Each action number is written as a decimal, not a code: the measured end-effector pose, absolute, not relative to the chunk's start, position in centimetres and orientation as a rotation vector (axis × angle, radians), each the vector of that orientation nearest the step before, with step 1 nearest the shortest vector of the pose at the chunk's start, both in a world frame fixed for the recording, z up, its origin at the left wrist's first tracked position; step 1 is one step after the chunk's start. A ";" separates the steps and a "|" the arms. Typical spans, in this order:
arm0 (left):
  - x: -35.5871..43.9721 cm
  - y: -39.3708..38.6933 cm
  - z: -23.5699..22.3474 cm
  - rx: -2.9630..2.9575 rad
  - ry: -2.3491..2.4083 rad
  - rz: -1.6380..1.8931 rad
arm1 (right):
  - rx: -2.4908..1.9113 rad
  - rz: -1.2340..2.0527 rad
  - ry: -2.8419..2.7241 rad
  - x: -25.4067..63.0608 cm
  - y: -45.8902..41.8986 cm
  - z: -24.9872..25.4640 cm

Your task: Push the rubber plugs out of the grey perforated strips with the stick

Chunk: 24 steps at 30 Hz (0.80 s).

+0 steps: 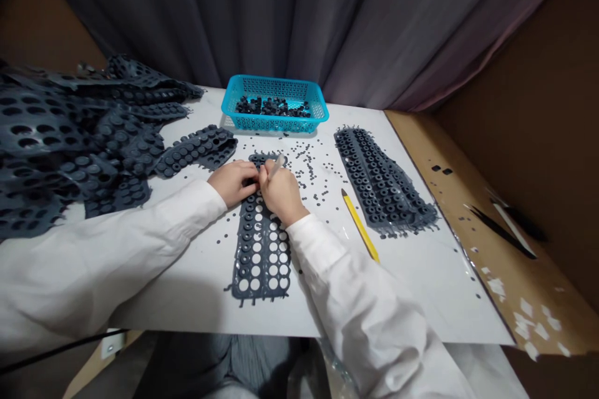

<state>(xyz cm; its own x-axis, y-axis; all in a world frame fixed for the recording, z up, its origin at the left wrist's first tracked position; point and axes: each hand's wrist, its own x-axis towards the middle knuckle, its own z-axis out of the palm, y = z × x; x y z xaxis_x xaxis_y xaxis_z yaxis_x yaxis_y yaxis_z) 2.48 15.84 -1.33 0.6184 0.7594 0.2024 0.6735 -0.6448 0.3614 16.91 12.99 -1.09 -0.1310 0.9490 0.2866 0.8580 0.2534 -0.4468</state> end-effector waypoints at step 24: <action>2.9 14.7 -2.7 2.383 1.361 0.742 | -1.646 0.239 -2.009 17.0 13.1 -1.0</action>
<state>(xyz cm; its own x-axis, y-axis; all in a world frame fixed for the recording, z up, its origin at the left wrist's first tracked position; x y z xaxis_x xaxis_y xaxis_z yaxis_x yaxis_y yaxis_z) 2.85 14.74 -2.65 0.4187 0.8615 0.2871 0.7078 -0.5077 0.4911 17.00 13.06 -0.98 -0.1198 0.9513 0.2841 0.8583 0.2430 -0.4520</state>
